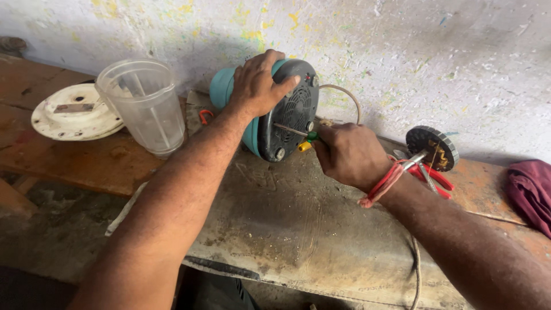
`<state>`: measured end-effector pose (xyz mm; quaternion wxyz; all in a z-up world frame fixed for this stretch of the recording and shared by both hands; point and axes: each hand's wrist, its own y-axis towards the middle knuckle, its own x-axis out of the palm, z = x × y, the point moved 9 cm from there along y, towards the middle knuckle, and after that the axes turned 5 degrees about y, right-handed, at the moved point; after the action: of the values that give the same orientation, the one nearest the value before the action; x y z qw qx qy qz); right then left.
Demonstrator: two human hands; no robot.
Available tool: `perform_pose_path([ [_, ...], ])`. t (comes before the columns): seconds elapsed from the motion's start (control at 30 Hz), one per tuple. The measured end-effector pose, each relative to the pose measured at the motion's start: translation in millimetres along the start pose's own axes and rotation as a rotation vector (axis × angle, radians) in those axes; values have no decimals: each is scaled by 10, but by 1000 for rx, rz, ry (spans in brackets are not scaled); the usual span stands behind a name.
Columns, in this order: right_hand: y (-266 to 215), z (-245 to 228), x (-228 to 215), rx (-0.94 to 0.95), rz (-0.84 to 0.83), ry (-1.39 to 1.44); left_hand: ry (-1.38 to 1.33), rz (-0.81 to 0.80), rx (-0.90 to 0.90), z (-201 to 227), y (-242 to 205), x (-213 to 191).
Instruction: The person uses a screwdriver to remove screws from the base of a teal appliance. They then detach the base cover, exposing the internal wiring and components.
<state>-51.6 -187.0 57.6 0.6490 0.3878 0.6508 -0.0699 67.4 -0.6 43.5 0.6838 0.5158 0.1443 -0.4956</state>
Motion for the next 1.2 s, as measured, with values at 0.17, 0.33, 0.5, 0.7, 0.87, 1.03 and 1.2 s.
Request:
perform_pose_path([
  [0.17,68,51,3,0,-37,7,29,40,23,36,-13,-56],
  [0.33,-183,-355,-38,-420,201,-491,8,-24,-53,-11,-7,-12],
  [0.5,-52,395,40,402,101,738,-5,-21,-37,-7,-32,-15],
  [0.7,113,284,-17,194,-76,248,0,-44,-73,-38,-7,32],
  [0.87,-121,-338,-186,-366,243,-272,22,-30,-79,-17,-5,8],
  [1.03,-72,593,208,660,-18,941,-4,-48,-82,-27,11,27],
  [1.2,112,430,184,287,-187,383,-4,-26,-71,-16,20,13],
])
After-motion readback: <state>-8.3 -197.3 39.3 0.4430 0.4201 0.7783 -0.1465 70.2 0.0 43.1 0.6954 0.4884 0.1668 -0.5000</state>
